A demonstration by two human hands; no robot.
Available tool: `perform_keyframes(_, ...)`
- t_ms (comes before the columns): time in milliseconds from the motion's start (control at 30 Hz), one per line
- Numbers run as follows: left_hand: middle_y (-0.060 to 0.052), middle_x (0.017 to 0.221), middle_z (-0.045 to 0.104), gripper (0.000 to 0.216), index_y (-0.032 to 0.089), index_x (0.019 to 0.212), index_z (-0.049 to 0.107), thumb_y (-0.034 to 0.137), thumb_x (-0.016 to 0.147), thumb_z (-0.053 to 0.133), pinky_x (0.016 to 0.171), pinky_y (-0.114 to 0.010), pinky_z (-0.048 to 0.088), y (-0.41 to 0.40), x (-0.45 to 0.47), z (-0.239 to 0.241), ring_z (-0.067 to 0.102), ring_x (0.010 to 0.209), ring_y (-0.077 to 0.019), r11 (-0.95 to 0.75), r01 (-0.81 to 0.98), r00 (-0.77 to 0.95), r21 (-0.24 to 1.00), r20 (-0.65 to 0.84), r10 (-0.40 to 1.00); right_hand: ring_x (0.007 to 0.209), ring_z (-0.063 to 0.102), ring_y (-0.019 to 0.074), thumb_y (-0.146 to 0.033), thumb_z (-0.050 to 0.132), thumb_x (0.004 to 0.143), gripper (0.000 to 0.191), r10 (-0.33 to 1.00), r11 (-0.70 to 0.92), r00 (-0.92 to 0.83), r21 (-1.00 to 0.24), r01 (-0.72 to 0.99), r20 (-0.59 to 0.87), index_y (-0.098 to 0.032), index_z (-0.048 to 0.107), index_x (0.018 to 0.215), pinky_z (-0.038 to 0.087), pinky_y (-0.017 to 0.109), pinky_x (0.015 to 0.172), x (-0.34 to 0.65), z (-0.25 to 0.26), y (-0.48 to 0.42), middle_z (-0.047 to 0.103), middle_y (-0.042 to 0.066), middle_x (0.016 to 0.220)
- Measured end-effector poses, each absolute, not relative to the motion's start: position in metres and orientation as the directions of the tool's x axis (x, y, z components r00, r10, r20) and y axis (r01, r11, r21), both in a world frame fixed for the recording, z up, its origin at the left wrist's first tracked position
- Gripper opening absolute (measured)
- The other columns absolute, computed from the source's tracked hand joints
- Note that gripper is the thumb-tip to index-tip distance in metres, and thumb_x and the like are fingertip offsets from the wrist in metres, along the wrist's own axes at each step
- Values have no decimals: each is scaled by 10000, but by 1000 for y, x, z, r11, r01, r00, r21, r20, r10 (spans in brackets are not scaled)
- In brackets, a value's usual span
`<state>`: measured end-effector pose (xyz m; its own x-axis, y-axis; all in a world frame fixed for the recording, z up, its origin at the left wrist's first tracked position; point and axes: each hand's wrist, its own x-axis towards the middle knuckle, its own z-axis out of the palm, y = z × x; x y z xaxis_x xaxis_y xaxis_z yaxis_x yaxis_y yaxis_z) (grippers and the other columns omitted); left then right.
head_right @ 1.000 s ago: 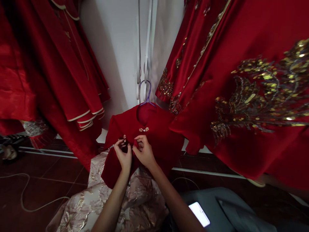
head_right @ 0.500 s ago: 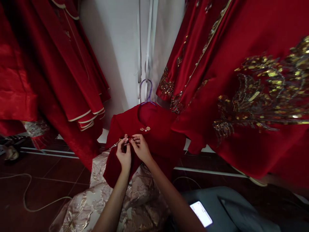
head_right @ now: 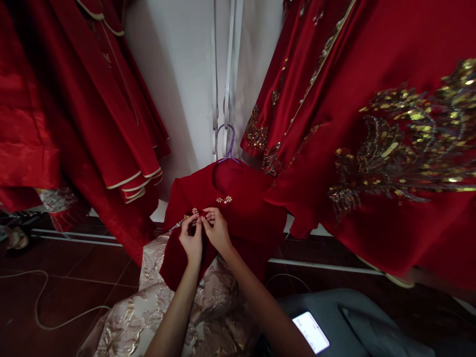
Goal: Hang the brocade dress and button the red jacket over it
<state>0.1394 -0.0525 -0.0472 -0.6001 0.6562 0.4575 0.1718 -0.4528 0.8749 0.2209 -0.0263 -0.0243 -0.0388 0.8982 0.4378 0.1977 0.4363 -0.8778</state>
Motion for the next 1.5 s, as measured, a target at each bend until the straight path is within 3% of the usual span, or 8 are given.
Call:
perform_keyframes(467, -71, 939, 661, 220, 173, 947, 645, 318, 797, 576, 844, -335, 468, -54, 137, -44, 598, 894, -174, -398, 268, -583, 877, 477, 658, 774, 571, 140, -263, 551, 803, 252, 859, 503, -64, -811, 299, 509, -194, 554, 1045, 515, 283, 716, 223, -21, -26, 569, 41, 860)
perform_keyframes(1167, -68, 906, 690, 237, 172, 932, 673, 301, 746, 605, 755, -307, 500, -49, 129, -48, 630, 792, -164, -392, 197, -557, 899, 432, 710, 782, 561, 141, -184, 506, 813, 239, 820, 563, -143, -734, 380, 555, -206, 552, 1046, 512, 306, 755, 226, -11, -26, 545, 48, 912)
perform_keyframes(1500, -48, 842, 658, 171, 191, 866, 667, 294, 744, 607, 783, -317, 477, -51, 124, -47, 597, 785, -165, -395, 348, -524, 851, 525, 671, 770, 581, 134, -201, 521, 808, 207, 825, 555, -146, -734, 390, 546, -201, 572, 1009, 520, 301, 750, 224, -4, -23, 564, 54, 917)
